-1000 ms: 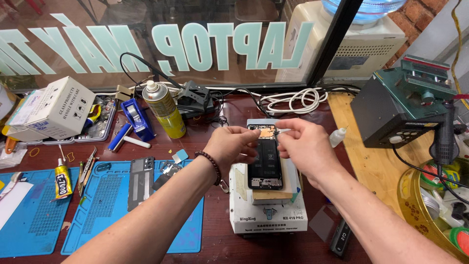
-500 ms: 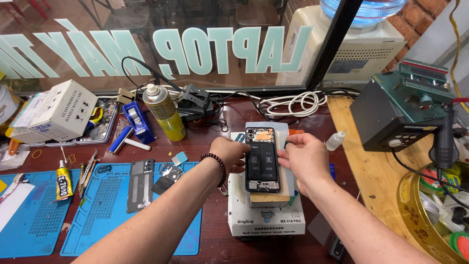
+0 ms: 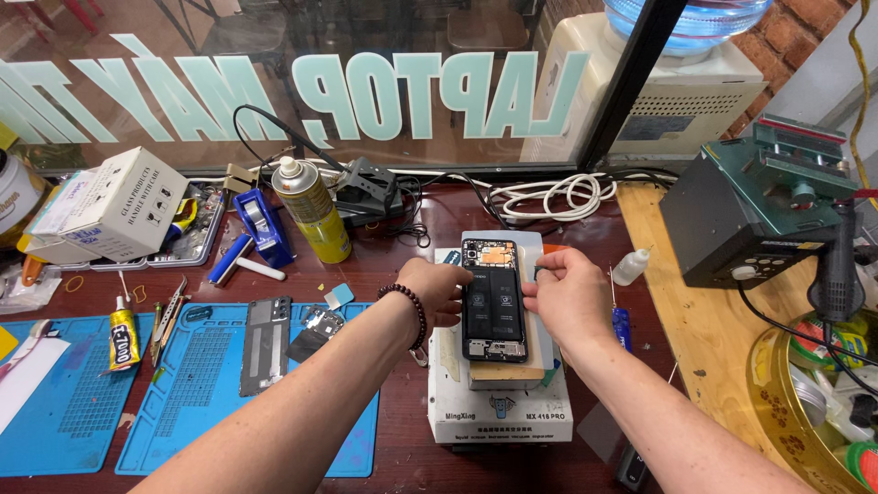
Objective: The person removes a battery from its packaging, places it into a disassembled smartphone, and connects the battery ribbon cable to the motherboard. The person then presses the battery into place and powers on the phone to confirm operation.
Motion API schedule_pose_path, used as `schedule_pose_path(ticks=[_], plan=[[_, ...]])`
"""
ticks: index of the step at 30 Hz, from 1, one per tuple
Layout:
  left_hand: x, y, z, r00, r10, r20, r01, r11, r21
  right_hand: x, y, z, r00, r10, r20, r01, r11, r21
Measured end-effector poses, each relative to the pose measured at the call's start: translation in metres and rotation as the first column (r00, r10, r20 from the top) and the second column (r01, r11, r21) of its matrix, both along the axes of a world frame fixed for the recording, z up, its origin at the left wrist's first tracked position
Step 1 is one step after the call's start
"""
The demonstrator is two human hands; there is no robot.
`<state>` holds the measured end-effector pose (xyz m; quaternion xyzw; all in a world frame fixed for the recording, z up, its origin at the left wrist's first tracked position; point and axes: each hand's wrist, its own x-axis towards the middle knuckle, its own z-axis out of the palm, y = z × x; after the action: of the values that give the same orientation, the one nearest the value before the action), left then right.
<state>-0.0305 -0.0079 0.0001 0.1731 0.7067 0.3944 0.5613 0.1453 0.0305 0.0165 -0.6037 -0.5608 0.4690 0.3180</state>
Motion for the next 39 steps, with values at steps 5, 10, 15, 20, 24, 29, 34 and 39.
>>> schedule_pose_path(ticks=[5, 10, 15, 20, 24, 29, 34, 39], plan=[[0.007, 0.003, 0.004, 0.991, -0.044, -0.129, 0.052, 0.997, 0.064, 0.0, -0.002, 0.0, 0.998, 0.011, 0.056, -0.017, 0.995, 0.096], [0.011, 0.002, 0.013, 0.923, -0.174, -0.342, 0.19, 0.982, 0.013, -0.001, -0.002, 0.0, 0.986, 0.026, 0.165, -0.044, 0.994, 0.103], [0.021, 0.0, 0.02, 0.931, -0.142, -0.337, 0.171, 0.984, 0.058, -0.001, 0.002, -0.002, 0.98, 0.033, 0.195, -0.059, 0.99, 0.127], [0.019, -0.006, 0.031, 0.97, -0.154, -0.186, 0.178, 0.977, 0.119, 0.001, 0.003, 0.003, 0.991, 0.021, 0.131, -0.031, 0.997, 0.076], [0.019, -0.008, 0.045, 0.982, -0.145, -0.123, 0.161, 0.978, 0.134, 0.0, 0.002, 0.012, 0.984, 0.035, 0.174, -0.035, 0.999, -0.002], [0.011, -0.021, 0.058, 0.99, -0.141, -0.028, 0.142, 0.932, 0.333, 0.002, 0.003, 0.014, 1.0, 0.002, 0.002, -0.002, 0.996, -0.09], [0.008, -0.033, 0.066, 0.962, -0.104, -0.254, 0.253, 0.691, 0.677, 0.001, 0.005, 0.008, 1.0, -0.002, -0.019, 0.001, 0.997, -0.08], [0.009, -0.034, 0.069, 0.962, -0.075, -0.264, 0.251, 0.631, 0.734, -0.001, 0.003, 0.006, 1.0, 0.001, -0.007, -0.002, 0.998, -0.063]])
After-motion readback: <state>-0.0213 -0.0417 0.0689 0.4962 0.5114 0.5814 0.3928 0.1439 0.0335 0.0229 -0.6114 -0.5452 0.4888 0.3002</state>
